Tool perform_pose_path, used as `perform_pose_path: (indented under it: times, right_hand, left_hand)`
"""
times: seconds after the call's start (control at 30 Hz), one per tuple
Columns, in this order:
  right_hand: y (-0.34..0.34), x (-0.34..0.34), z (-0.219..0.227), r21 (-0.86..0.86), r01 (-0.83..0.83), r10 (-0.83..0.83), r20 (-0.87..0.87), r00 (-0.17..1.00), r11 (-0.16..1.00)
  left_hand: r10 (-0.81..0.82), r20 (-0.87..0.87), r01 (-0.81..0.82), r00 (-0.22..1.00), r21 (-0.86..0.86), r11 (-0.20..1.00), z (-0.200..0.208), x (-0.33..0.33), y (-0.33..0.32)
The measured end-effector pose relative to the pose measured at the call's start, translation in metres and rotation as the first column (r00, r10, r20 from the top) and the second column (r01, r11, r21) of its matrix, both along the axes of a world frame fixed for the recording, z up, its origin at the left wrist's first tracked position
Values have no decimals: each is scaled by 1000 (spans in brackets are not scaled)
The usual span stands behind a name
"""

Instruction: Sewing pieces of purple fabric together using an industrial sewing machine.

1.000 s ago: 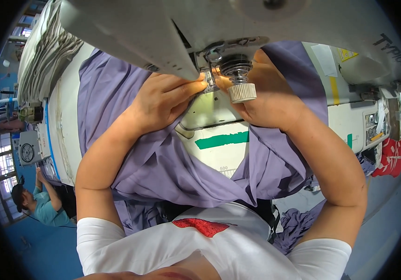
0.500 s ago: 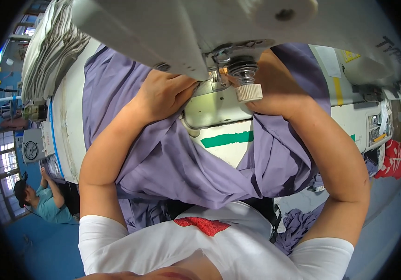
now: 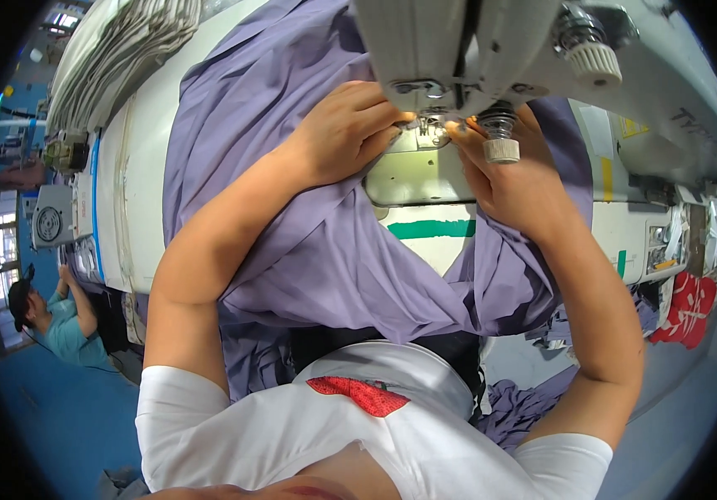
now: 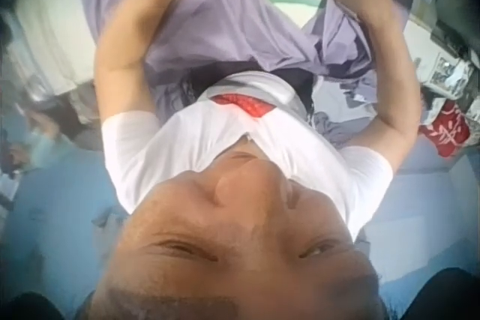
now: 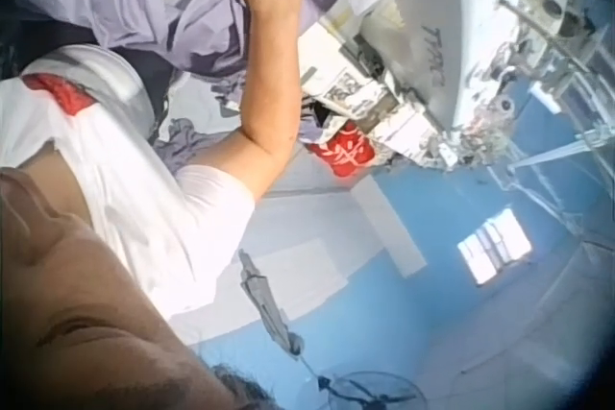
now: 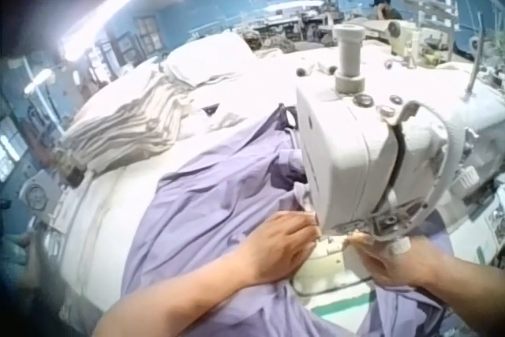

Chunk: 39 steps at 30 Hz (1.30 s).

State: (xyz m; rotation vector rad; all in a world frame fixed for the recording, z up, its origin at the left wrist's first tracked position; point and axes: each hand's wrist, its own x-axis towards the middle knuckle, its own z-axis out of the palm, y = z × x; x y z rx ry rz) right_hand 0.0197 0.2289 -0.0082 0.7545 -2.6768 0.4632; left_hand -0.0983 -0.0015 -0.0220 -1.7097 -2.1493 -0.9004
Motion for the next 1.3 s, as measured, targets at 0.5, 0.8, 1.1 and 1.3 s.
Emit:
perform_pose_path:
  times: [0.5,0.8,1.1,1.3]
  right_hand:
    - [-28,136,55,-229,181,-128,227,965,956]
    - [-106,130,59,-352,-46,120,193,974,935]
    - [-183,6,19,-447,203,-83,272,959,871]
    - [-197,-23,13,-206,371,-305,291,907,905]
  left_hand:
    - [-158,890,682,427,-202,703,77,124,-106]
    - [434,139,-428,890,-73,901,10,81,-114]
    - [541,288,-499,790,-210,841,21,30,-118]
    - [617,486,-468,619,-403,787,31,0,-100]
